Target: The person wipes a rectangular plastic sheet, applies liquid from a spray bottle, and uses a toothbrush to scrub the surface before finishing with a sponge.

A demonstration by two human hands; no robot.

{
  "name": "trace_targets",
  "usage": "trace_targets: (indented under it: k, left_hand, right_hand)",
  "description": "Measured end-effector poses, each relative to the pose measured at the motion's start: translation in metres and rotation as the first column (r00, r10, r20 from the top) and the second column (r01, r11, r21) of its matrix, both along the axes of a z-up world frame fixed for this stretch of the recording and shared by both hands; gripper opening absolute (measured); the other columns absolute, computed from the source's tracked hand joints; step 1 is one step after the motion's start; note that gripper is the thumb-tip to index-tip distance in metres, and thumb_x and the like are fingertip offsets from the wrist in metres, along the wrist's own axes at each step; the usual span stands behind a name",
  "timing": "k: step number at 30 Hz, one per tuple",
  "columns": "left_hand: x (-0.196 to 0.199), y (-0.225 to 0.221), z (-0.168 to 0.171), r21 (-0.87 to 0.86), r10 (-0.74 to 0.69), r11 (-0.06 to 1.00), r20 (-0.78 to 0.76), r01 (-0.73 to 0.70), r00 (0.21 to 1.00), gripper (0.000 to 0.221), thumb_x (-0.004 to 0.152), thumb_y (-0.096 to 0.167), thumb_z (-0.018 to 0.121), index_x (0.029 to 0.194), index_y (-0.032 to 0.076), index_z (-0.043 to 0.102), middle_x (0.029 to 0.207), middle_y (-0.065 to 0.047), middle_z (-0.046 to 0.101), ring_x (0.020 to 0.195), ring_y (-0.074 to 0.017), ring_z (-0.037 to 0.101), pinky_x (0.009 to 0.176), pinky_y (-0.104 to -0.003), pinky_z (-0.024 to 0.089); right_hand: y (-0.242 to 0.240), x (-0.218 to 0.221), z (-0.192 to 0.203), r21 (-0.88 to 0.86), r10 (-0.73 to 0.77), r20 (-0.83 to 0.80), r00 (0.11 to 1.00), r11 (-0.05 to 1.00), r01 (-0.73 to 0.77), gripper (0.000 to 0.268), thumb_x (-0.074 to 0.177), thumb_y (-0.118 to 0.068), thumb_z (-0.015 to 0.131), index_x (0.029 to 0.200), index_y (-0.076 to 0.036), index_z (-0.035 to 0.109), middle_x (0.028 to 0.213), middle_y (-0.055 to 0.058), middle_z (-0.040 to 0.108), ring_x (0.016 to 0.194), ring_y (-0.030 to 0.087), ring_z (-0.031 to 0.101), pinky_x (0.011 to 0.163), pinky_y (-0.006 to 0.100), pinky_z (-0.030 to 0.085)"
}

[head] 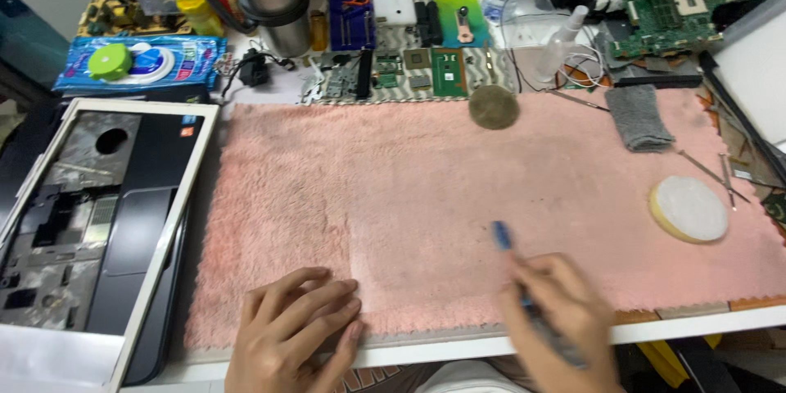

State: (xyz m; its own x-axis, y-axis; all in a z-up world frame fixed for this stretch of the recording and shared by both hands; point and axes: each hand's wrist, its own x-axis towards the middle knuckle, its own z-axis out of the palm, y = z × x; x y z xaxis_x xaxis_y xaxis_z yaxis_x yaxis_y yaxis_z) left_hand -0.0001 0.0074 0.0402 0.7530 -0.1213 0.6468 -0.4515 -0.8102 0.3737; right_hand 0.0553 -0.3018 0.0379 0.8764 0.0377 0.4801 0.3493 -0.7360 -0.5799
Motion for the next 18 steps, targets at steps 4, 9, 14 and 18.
trace_targets:
  k: [4,9,14,18]
  left_hand:
    - [-0.001,0.002,0.004,0.0,-0.051,0.999,-0.008,0.051,0.999,0.009,0.098,0.026,0.084,0.105,0.02,0.088,0.123,0.009,0.088,0.123,-0.0266,0.078,0.098,-0.038,0.05]
    - [-0.004,0.005,0.003,0.023,-0.072,0.997,-0.022,0.072,0.997,0.013,0.101,0.026,0.081,0.109,0.018,0.086,0.131,0.005,0.087,0.129,-0.0294,0.077,0.101,-0.041,0.05]
    - [-0.005,0.005,-0.003,0.015,-0.053,0.998,-0.045,0.054,0.998,0.012,0.102,0.026,0.079,0.105,0.016,0.085,0.13,0.001,0.087,0.135,-0.0316,0.077,0.097,-0.043,0.052]
    - [-0.001,0.008,-0.013,0.044,-0.06,0.997,0.014,0.06,0.998,0.011,0.1,0.031,0.082,0.106,0.022,0.084,0.135,0.008,0.086,0.133,-0.0274,0.078,0.097,-0.038,0.054]
  right_hand:
    - [0.06,-0.005,0.005,0.001,0.283,0.011,0.959,0.959,-0.283,0.023,0.096,-0.009,0.08,0.119,-0.01,0.085,0.096,0.001,0.074,0.068,0.016,0.068,0.069,0.031,0.057]
    - [0.112,-0.009,0.014,0.065,0.504,0.031,0.863,0.861,-0.505,0.024,0.104,-0.004,0.071,0.123,0.009,0.08,0.1,0.009,0.068,0.072,0.019,0.072,0.072,0.031,0.064]
    - [0.121,-0.006,0.008,0.105,0.516,0.03,0.856,0.85,-0.516,0.022,0.106,-0.001,0.071,0.124,0.007,0.081,0.101,0.006,0.063,0.068,0.016,0.068,0.07,0.027,0.063]
    - [0.099,0.001,0.01,0.129,0.505,0.02,0.863,0.855,-0.503,0.025,0.102,-0.001,0.073,0.125,0.002,0.083,0.098,0.005,0.068,0.075,0.017,0.071,0.072,0.029,0.061]
